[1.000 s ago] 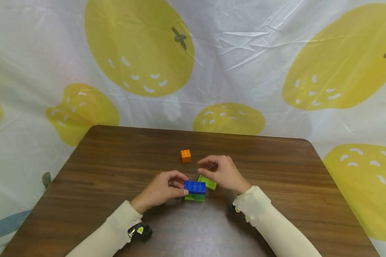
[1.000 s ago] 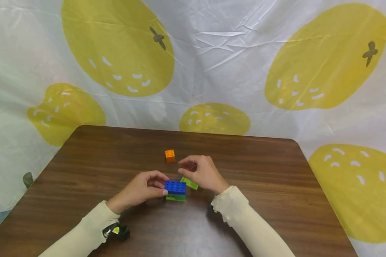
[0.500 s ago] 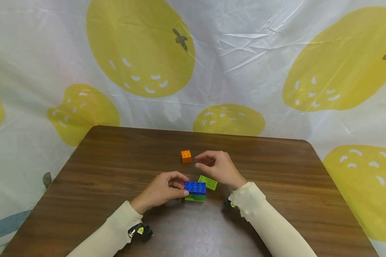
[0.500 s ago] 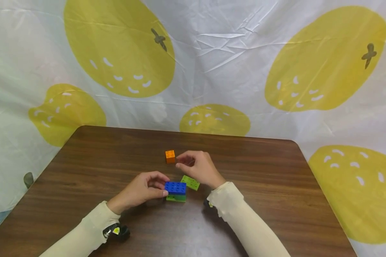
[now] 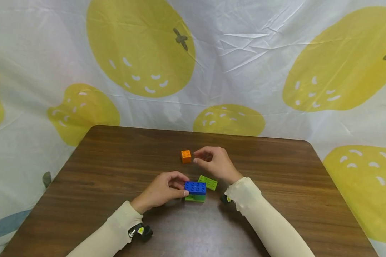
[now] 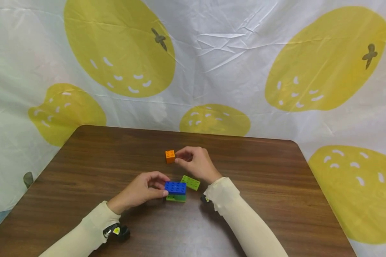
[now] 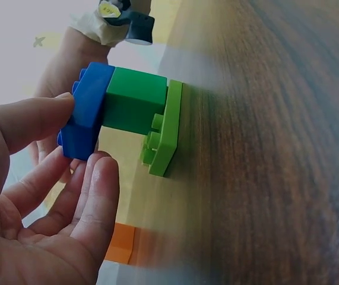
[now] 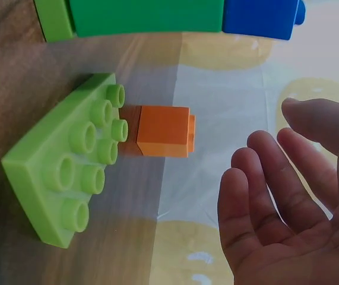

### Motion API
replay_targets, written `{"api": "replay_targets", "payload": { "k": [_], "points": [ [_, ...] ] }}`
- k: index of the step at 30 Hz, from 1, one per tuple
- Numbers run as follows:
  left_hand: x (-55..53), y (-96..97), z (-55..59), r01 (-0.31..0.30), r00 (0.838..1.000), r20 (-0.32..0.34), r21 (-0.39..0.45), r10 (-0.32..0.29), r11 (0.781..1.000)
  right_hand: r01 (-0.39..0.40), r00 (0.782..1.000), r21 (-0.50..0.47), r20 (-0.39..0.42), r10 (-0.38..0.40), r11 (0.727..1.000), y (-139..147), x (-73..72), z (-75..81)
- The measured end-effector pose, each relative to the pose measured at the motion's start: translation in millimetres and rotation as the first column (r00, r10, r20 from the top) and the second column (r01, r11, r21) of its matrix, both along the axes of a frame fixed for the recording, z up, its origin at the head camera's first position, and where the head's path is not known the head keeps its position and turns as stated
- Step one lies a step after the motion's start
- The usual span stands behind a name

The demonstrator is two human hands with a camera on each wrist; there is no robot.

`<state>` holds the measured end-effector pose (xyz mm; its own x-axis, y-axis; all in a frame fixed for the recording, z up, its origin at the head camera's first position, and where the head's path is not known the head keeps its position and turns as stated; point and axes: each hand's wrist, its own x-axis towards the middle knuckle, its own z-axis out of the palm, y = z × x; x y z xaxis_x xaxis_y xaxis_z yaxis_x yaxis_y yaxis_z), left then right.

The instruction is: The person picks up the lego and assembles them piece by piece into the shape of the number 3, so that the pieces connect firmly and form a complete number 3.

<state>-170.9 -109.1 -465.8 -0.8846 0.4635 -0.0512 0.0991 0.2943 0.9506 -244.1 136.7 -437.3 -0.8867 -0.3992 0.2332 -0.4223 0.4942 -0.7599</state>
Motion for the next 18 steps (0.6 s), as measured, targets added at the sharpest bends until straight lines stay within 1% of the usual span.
{"api": "replay_targets", "payload": {
  "k": [9, 18],
  "points": [
    [1.2, 0.1, 0.9, 0.003, 1.0, -0.008, -0.004, -0.003, 1.0, 0.02, 1.0, 0.004, 0.012, -0.02, 1.0, -4, -11.2, -2.3],
    [1.0, 0.3, 1.1, -0.006, 1.0, 0.002, 0.003, 0.006, 1.0, 0.01, 1.0, -0.008, 0.026, -0.01, 1.0, -8, -23.1, -8.9]
  ]
}}
